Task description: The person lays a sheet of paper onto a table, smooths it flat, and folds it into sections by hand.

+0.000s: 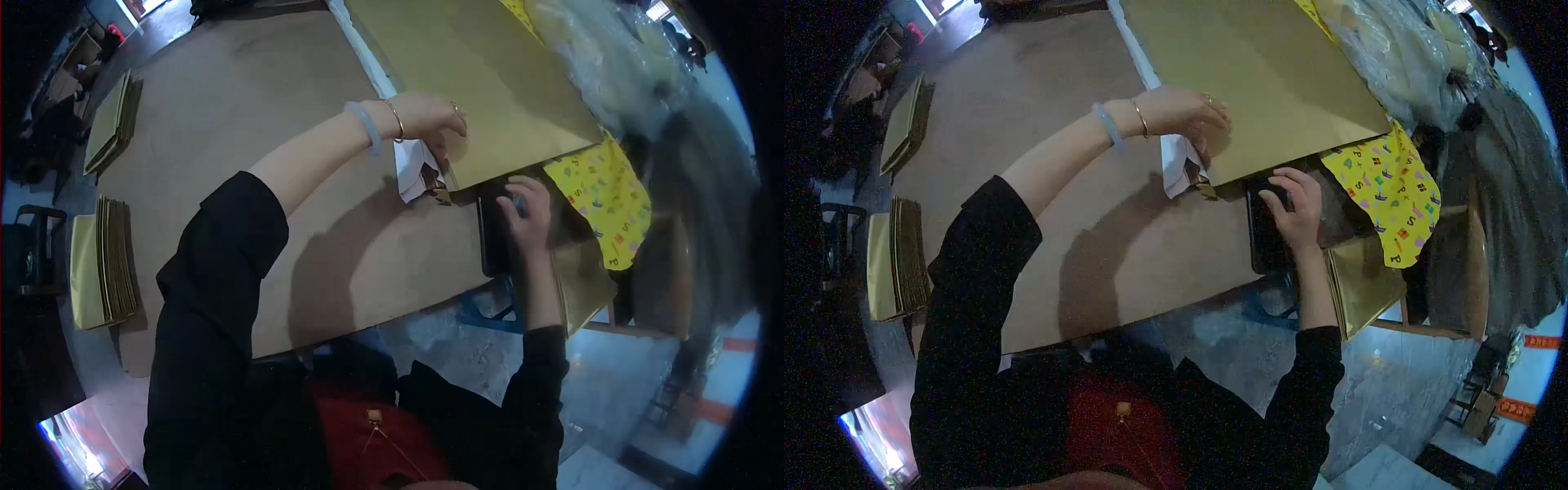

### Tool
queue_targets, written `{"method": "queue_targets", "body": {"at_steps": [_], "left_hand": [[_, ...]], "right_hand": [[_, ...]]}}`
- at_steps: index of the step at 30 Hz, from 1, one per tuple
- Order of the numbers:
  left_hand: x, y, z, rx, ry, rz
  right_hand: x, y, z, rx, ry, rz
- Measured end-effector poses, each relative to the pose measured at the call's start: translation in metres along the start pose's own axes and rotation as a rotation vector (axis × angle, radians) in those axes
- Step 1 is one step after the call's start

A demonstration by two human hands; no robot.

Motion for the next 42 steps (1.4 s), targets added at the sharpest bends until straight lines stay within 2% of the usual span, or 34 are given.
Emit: {"method": "queue_targets", "body": {"at_steps": [2,8,16,18,21,24,28,31,34,36,40,42], "left_hand": [[0.001,-0.001,0.0,0.015,0.017,0.02],[-0.007,0.002,0.005,0.033,0.072,0.026],[-0.006,0.004,-0.004,0.072,0.074,0.064],[-0.008,0.007,-0.005,0.046,0.096,0.133],[-0.012,0.006,-0.006,-0.011,0.072,0.009],[-0.014,0.008,-0.002,-0.043,0.004,0.014],[-0.014,0.009,-0.003,-0.007,0.06,0.072],[-0.012,0.005,-0.008,-0.051,0.082,-0.002],[-0.011,0.005,-0.01,0.044,0.044,0.096],[-0.014,0.007,-0.009,-0.055,0.003,0.046],[-0.009,0.007,-0.014,0.017,0.039,0.088],[-0.011,0.007,-0.01,-0.076,0.039,0.005]], "right_hand": [[0.001,-0.001,0.003,0.026,-0.025,0.083],[-0.002,-0.008,0.001,-0.037,0.001,0.099],[-0.005,-0.005,0.006,0.012,0.009,0.124],[-0.005,-0.003,0.008,0.016,0.026,0.119],[-0.003,-0.001,0.014,0.034,-0.026,0.151],[-0.003,-0.002,0.014,0.032,-0.02,0.169],[-0.006,-0.004,0.01,0.058,-0.024,0.153],[-0.005,-0.004,0.01,0.066,-0.013,0.135],[-0.004,-0.001,0.012,0.088,-0.008,0.129],[-0.004,-0.001,0.013,0.099,-0.016,0.13],[-0.004,-0.001,0.011,0.08,0.001,0.13],[-0.004,-0.002,0.01,0.087,-0.008,0.136]]}}
Point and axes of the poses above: each hand's wrist, its own y-axis towards the middle knuckle, its own x-axis out of the back of the hand, z = x × y, the point moved 3 cm from there along y, towards the middle knuckle, and after that the axes turned 4 degrees about x, right-handed, at the moved point
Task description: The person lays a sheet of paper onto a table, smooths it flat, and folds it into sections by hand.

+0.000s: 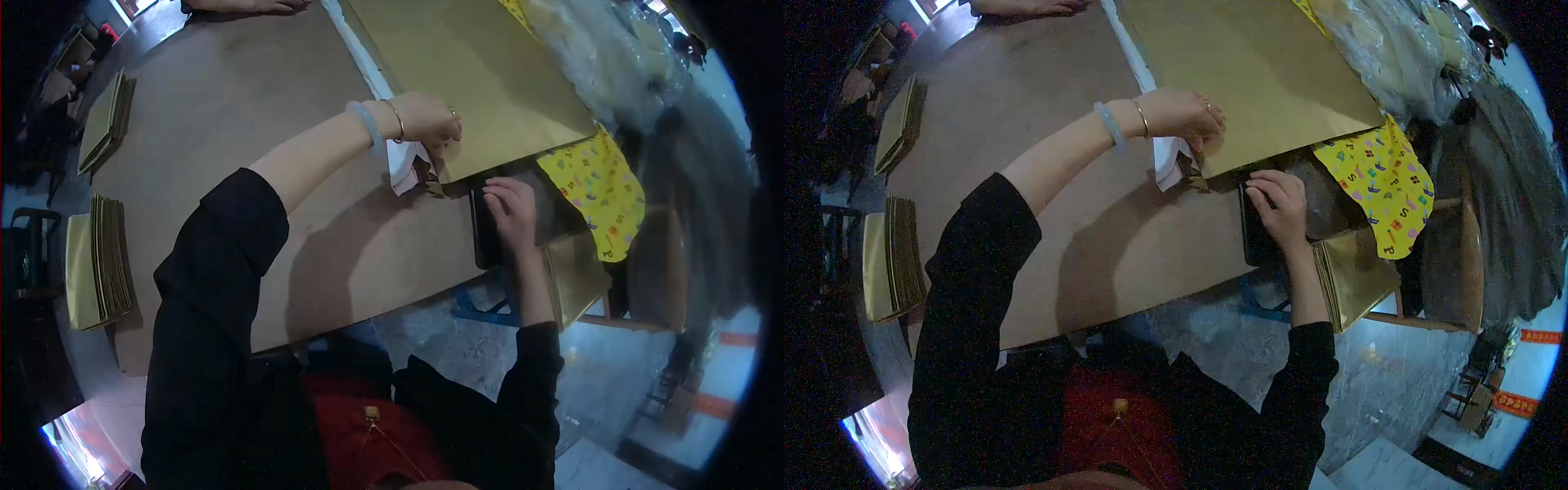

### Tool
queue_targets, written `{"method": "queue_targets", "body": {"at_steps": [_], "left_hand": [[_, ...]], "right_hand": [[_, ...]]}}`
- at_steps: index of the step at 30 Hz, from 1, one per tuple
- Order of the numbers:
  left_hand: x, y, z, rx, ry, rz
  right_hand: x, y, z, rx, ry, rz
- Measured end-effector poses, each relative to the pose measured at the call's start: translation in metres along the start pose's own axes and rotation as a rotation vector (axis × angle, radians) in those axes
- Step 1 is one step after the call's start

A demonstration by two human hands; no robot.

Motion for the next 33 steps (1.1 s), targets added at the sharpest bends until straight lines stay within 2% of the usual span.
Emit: {"method": "queue_targets", "body": {"at_steps": [7,10,13,25,33], "left_hand": [[-0.002,-0.003,0.006,0.03,0.021,0.001],[0.0,-0.005,0.006,0.096,0.046,0.074],[-0.001,-0.01,0.01,0.048,0.027,0.007],[-0.004,-0.046,0.018,0.164,-0.001,-0.039],[-0.023,-0.063,0.009,0.056,0.056,-0.189]], "right_hand": [[0.0,0.0,0.002,0.015,0.012,-0.003],[-0.002,-0.002,-0.001,0.011,0.0,-0.005],[0.0,0.0,0.003,0.017,-0.012,-0.006],[-0.002,0.002,0.003,-0.012,-0.027,-0.044],[-0.005,0.002,0.004,0.012,-0.018,-0.042]]}}
Point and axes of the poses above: each hand's wrist, its own y-axis towards the middle knuckle, its own x-axis out of the back of the hand, z = x × y, the point moved 3 cm from there along y, towards the middle knuckle, and after that the axes turned 4 degrees about x, right-handed, at the moved point
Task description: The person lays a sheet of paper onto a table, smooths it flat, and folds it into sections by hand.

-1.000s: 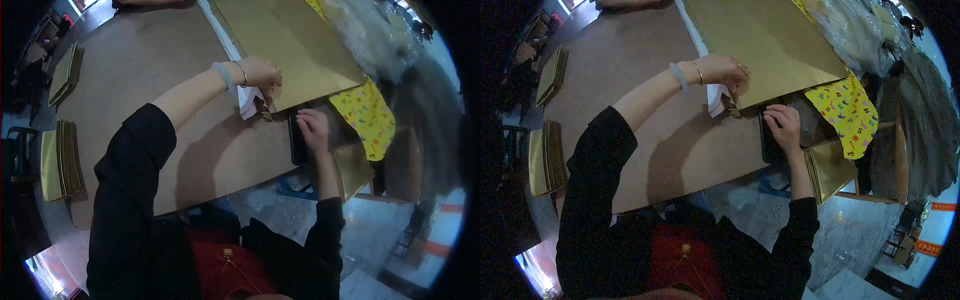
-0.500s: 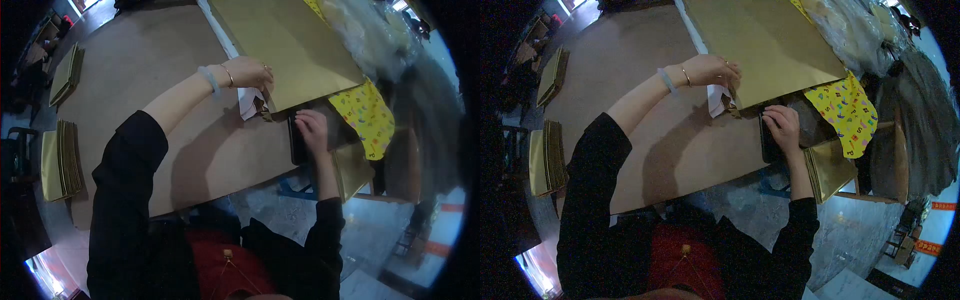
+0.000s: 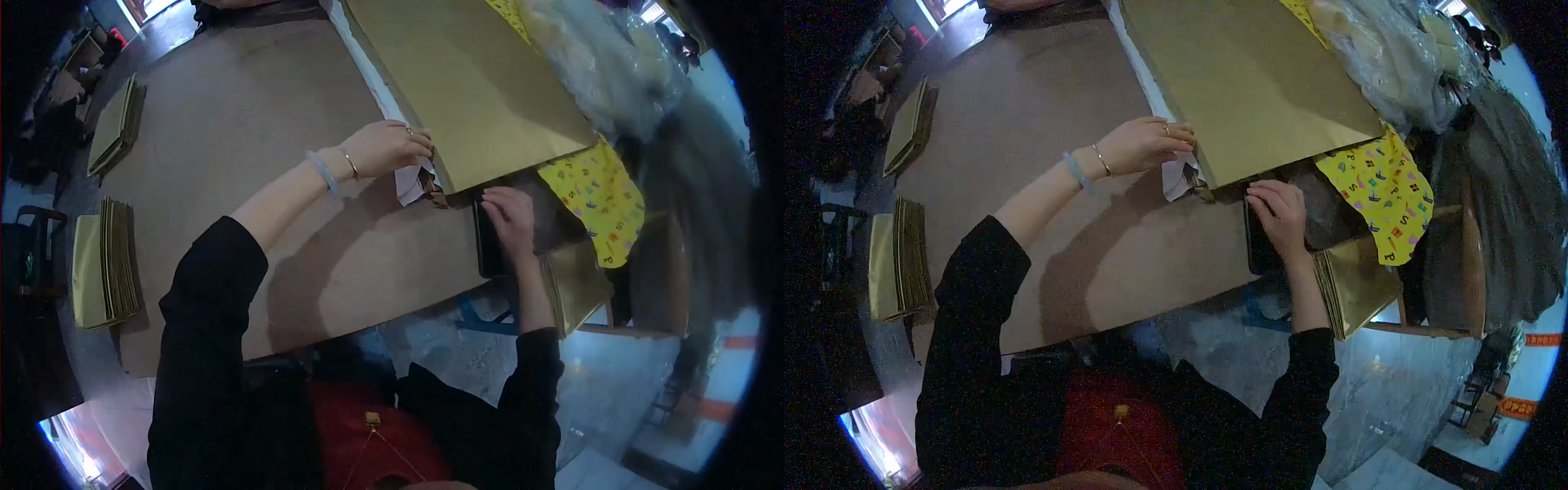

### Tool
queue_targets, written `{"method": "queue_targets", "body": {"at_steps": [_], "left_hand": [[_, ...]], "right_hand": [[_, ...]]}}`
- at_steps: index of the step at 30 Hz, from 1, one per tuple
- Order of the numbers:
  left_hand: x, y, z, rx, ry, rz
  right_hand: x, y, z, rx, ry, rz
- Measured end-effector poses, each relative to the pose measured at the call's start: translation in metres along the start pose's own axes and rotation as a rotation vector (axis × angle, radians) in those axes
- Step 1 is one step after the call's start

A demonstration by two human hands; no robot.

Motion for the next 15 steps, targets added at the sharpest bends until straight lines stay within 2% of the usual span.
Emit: {"method": "queue_targets", "body": {"at_steps": [3,5,8,15], "left_hand": [[0.002,-0.009,-0.012,-0.03,-0.037,-0.007],[-0.004,-0.011,-0.012,0.045,-0.087,-0.003],[-0.005,-0.011,-0.015,0.037,-0.015,0.056],[-0.01,-0.014,-0.012,0.008,-0.038,0.033]], "right_hand": [[-0.002,-0.002,-0.001,-0.005,0.036,0.01],[0.0,0.0,0.002,0.0,0.033,0.008],[0.001,0.0,0.002,0.006,0.025,0.011],[0.002,-0.002,0.002,-0.009,0.038,0.006]]}}
Point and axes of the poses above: each hand's wrist, its own y-axis towards the middle knuckle, its own x-axis out of the back of the hand, z = x × y, the point moved 3 cm from there along y, towards the middle knuckle, and after that the axes turned 4 degrees about x, right-handed, at the moved point
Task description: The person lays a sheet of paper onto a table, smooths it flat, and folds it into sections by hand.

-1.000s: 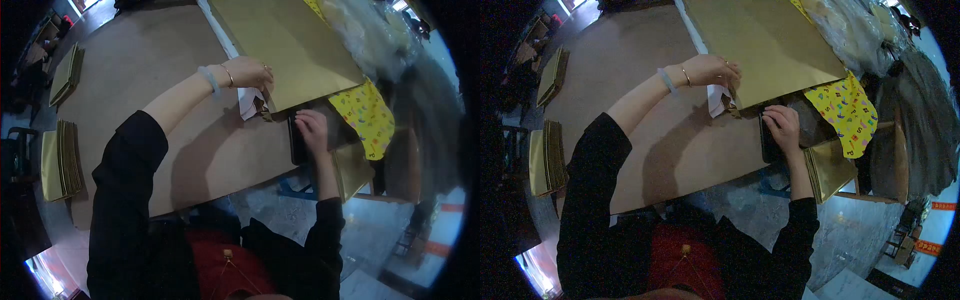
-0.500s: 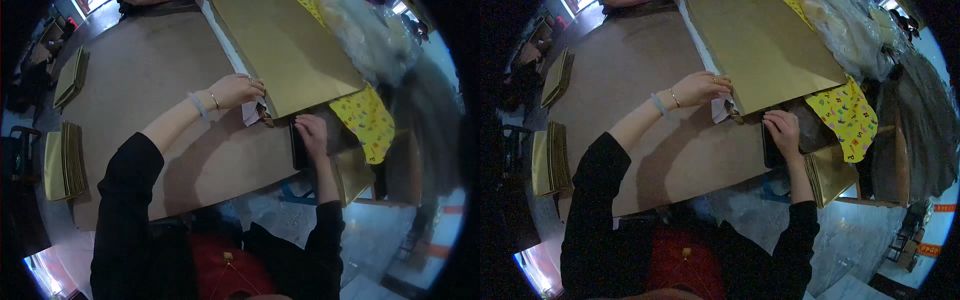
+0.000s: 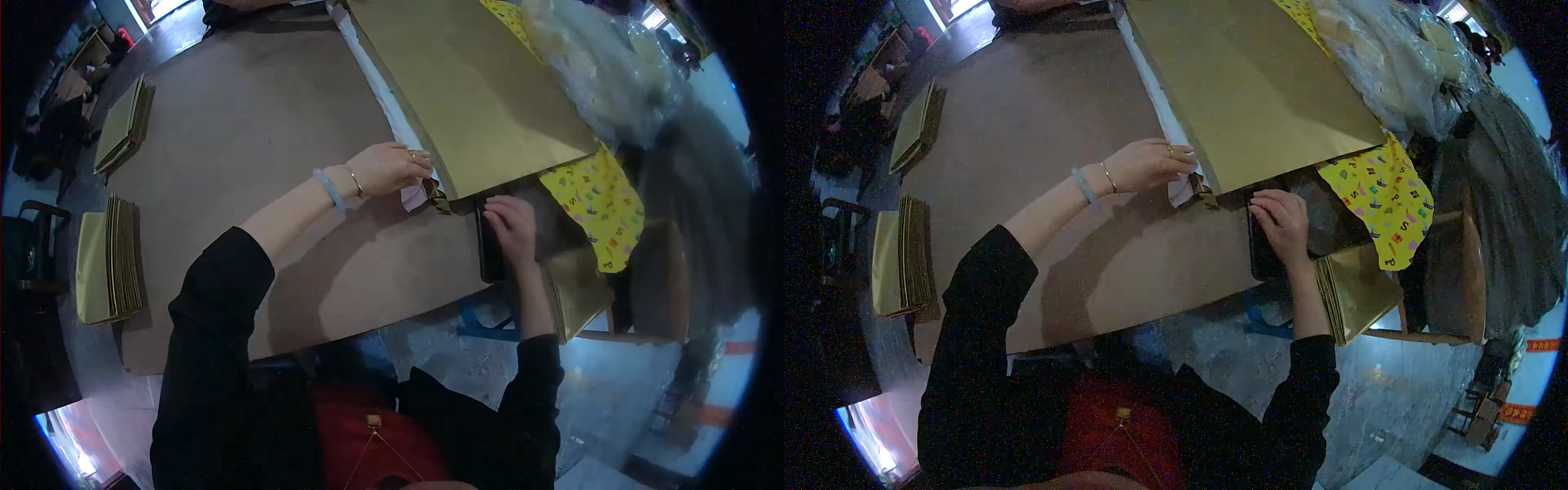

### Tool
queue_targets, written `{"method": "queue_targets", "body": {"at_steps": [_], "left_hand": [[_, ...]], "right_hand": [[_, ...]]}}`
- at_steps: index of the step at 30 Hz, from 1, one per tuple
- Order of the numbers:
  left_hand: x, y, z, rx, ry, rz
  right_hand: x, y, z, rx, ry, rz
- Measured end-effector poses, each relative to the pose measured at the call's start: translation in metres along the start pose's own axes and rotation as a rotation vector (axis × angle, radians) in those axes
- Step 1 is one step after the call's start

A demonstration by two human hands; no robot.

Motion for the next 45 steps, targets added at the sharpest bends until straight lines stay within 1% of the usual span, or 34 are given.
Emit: {"method": "queue_targets", "body": {"at_steps": [9,12,15,16,18,20,21,23,24,26,27,28,30,31,32,34,35,36,38,39,41,42,43,44,45], "left_hand": [[-0.004,-0.005,-0.001,0.009,-0.021,0.044],[-0.007,-0.007,0.0,0.031,-0.047,0.043],[-0.005,-0.008,-0.005,-0.01,-0.026,-0.002],[-0.005,-0.007,-0.005,0.024,-0.029,0.03],[-0.002,-0.008,-0.008,0.058,-0.032,0.065],[0.005,-0.009,-0.009,0.119,0.009,-0.13],[0.004,-0.009,-0.008,0.121,0.009,-0.129],[0.008,-0.01,-0.005,0.181,0.177,-0.366],[0.007,-0.012,-0.004,0.183,0.178,-0.363],[0.009,-0.02,-0.001,0.173,0.244,-0.486],[0.008,-0.03,0.001,0.219,0.176,-0.419],[0.008,-0.033,0.001,0.218,0.178,-0.416],[0.009,-0.036,0.0,0.222,0.092,-0.341],[0.009,-0.032,0.001,0.216,0.039,-0.266],[0.007,-0.026,0.004,0.216,0.038,-0.264],[0.003,-0.011,0.0,-0.002,0.087,-0.297],[0.005,-0.001,-0.005,0.017,0.074,-0.236],[0.001,0.008,-0.005,0.015,0.069,-0.232],[0.002,0.027,-0.007,-0.204,0.052,-0.228],[0.003,0.033,-0.008,-0.203,0.048,-0.226],[0.002,0.046,-0.005,-0.137,-0.008,-0.001],[0.003,0.05,-0.005,-0.139,-0.014,0.002],[0.002,0.055,-0.002,-0.047,-0.12,0.099],[0.001,0.059,0.0,0.045,-0.222,0.197],[0.005,0.062,-0.002,0.105,-0.423,0.251]], "right_hand": [[0.002,-0.002,0.002,-0.009,-0.028,0.015],[0.001,-0.008,-0.006,-0.024,-0.009,0.009],[0.001,-0.01,-0.014,-0.051,0.003,0.042],[0.0,-0.012,-0.015,-0.053,0.003,0.042],[0.0,-0.011,-0.012,-0.037,-0.017,-0.029],[0.0,-0.009,-0.005,-0.047,-0.071,-0.054],[0.001,-0.006,-0.002,-0.055,-0.125,-0.079],[-0.001,-0.001,0.001,-0.047,-0.116,-0.089],[-0.001,0.002,0.002,-0.041,-0.108,-0.1],[0.001,0.007,0.007,-0.041,-0.118,-0.084],[0.001,0.01,0.008,-0.042,-0.131,-0.072],[0.0,0.011,0.008,-0.044,-0.129,-0.074],[-0.004,0.015,0.006,-0.001,-0.177,-0.017],[-0.006,0.018,0.005,-0.005,-0.175,-0.016],[-0.01,0.022,0.005,0.006,-0.168,0.025],[-0.016,0.029,0.002,0.013,-0.161,0.068],[-0.02,0.031,0.0,0.031,-0.167,0.106],[-0.022,0.032,-0.001,0.049,-0.172,0.144],[-0.025,0.031,-0.004,0.077,-0.18,0.161],[-0.025,0.03,-0.008,0.073,-0.13,0.159],[-0.026,0.031,-0.011,0.066,-0.081,0.161],[-0.025,0.032,-0.013,0.015,-0.043,0.147],[-0.025,0.032,-0.013,-0.039,-0.006,0.132],[-0.025,0.032,-0.013,-0.047,-0.007,0.133],[-0.025,0.032,-0.012,-0.083,0.026,0.103]]}}
Point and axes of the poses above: each hand's wrist, its own y-axis towards the middle knuckle, its own x-axis out of the back of the hand, z = x × y, the point moved 3 cm from there along y, towards the middle knuckle, and after that the axes turned 4 degrees about x, right-handed, at the moved point
